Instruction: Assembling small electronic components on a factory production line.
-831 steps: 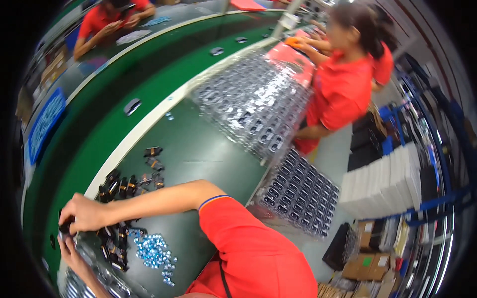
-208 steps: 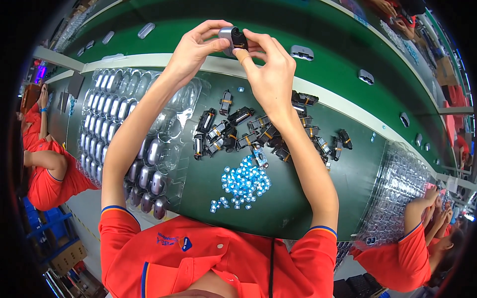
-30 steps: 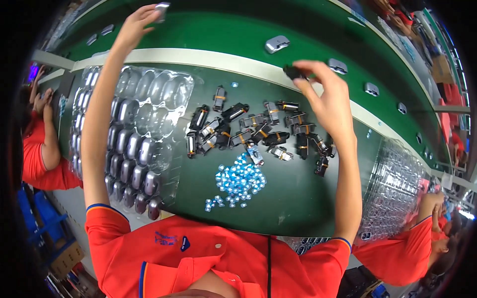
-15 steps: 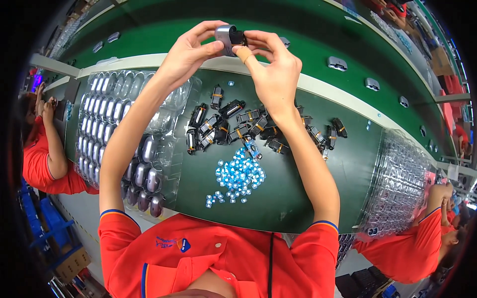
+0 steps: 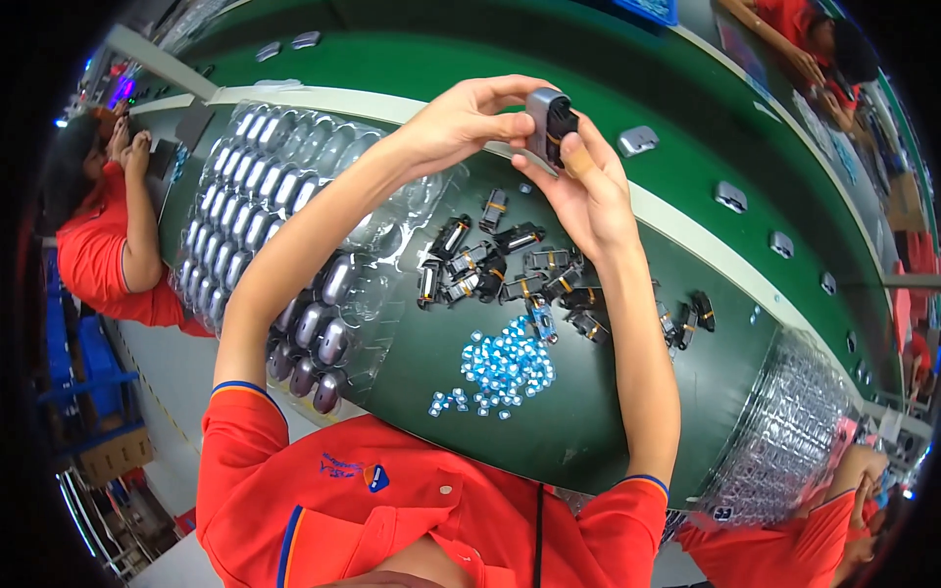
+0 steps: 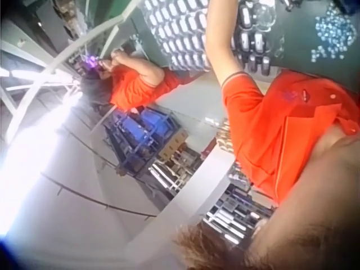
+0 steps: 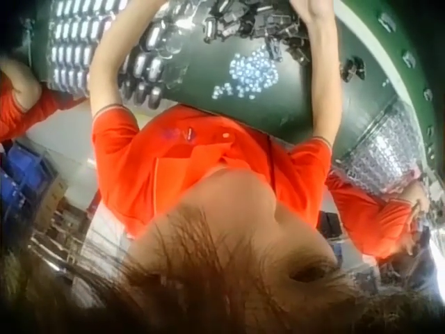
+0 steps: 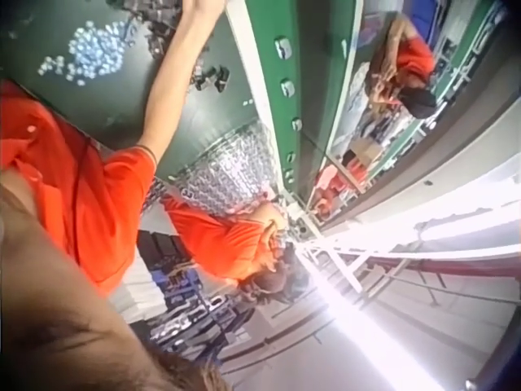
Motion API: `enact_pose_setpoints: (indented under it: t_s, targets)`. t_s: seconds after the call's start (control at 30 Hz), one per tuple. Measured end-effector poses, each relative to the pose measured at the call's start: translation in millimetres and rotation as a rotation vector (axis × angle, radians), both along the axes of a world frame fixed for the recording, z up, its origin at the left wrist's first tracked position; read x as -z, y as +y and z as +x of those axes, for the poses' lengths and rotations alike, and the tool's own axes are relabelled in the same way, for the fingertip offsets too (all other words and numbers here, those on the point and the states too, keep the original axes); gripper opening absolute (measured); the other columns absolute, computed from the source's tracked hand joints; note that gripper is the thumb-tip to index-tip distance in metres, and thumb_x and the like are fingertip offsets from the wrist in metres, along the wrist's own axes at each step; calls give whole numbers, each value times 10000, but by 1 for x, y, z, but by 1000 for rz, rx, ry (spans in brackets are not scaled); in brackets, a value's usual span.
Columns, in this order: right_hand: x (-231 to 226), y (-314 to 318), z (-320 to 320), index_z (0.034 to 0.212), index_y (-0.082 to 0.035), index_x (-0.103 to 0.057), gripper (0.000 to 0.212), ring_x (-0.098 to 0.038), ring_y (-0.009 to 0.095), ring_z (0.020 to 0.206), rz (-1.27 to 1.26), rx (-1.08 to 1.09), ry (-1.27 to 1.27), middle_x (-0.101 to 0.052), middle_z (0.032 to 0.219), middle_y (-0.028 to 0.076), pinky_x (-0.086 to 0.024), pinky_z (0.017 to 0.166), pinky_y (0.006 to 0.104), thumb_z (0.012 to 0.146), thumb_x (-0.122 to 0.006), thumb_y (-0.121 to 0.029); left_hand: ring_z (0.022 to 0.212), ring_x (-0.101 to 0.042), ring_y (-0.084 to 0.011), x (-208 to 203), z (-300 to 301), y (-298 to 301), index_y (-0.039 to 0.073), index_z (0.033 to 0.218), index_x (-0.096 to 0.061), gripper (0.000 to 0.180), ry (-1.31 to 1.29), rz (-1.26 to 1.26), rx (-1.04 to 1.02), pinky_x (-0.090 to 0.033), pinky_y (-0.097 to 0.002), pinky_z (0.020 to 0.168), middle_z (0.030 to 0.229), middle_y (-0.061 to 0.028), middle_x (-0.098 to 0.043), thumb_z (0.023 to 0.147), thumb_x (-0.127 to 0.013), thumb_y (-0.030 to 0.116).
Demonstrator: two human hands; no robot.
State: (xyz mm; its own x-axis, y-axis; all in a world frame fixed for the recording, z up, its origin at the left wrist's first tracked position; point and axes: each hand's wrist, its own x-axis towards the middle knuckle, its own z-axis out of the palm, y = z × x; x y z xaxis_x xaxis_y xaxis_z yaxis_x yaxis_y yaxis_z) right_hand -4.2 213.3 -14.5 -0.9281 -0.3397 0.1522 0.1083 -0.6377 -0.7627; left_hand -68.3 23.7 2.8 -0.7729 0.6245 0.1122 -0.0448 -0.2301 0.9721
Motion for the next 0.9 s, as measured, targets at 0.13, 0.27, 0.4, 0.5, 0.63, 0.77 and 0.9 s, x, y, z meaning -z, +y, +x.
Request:
enact_pose_setpoints:
  t_s: [0.13,0.27,0.4,0.5,0.63,0.77,0.9]
  targets:
    - [-6,-6,1,1333,57,-468,525,-570,226,1060,64,-38,26,-573,1211,121,-430,1044,366,980,-587,-311,1120,-570,-159,-3,-3,-12,42,1295,-579,440,195,-78,26,-487,-300,940,1265,-64,-569,884,-705,137]
    - [-3,-13,0,1328,87,-462,538,-561,219,1065,119,13,0,-574,1205,119,-428,1024,345,976,-595,-298,1140,-566,-184,-7,-8,-18,81,1263,-618,399,263,-116,90,-483,-313,953,1286,-64,-555,879,-705,144]
    - [-1,-10,1,1306,95,-489,505,-562,211,1054,189,29,29,-581,1214,116,-422,1010,336,976,-602,-271,1147,-571,-206,-12,-7,-21,101,1254,-630,382,364,-196,115,-487,-348,956,1286,-65,-559,882,-699,154]
    - [-4,-12,0,1260,60,-552,418,-586,201,1022,353,146,41,-619,1156,112,-441,976,335,962,-615,-226,1124,-587,-208,-11,-18,-25,106,1254,-631,371,535,-291,98,-494,-370,948,1268,-62,-578,893,-684,173]
    - [-7,23,-21,1185,5,-630,309,-627,223,987,1086,493,226,-666,1090,129,-472,927,344,921,-633,-155,1030,-646,-194,-1,-82,-68,122,1227,-655,319,749,-622,-170,-496,-341,930,1158,-62,-671,924,-629,218]
    - [12,47,-40,1137,-39,-667,269,-655,281,970,1610,706,408,-683,1061,165,-499,881,364,878,-638,-107,929,-670,-213,20,-172,-201,38,1184,-649,274,1014,-1089,-699,-510,-322,828,1065,-122,-709,951,-592,169]
    - [12,55,-42,1125,-46,-673,269,-658,330,957,1731,698,480,-682,1061,189,-507,873,379,862,-643,-93,1146,-605,-323,69,-259,-322,177,1330,-576,348,1063,-1529,-667,-475,-376,964,1206,-162,-647,999,-477,218]
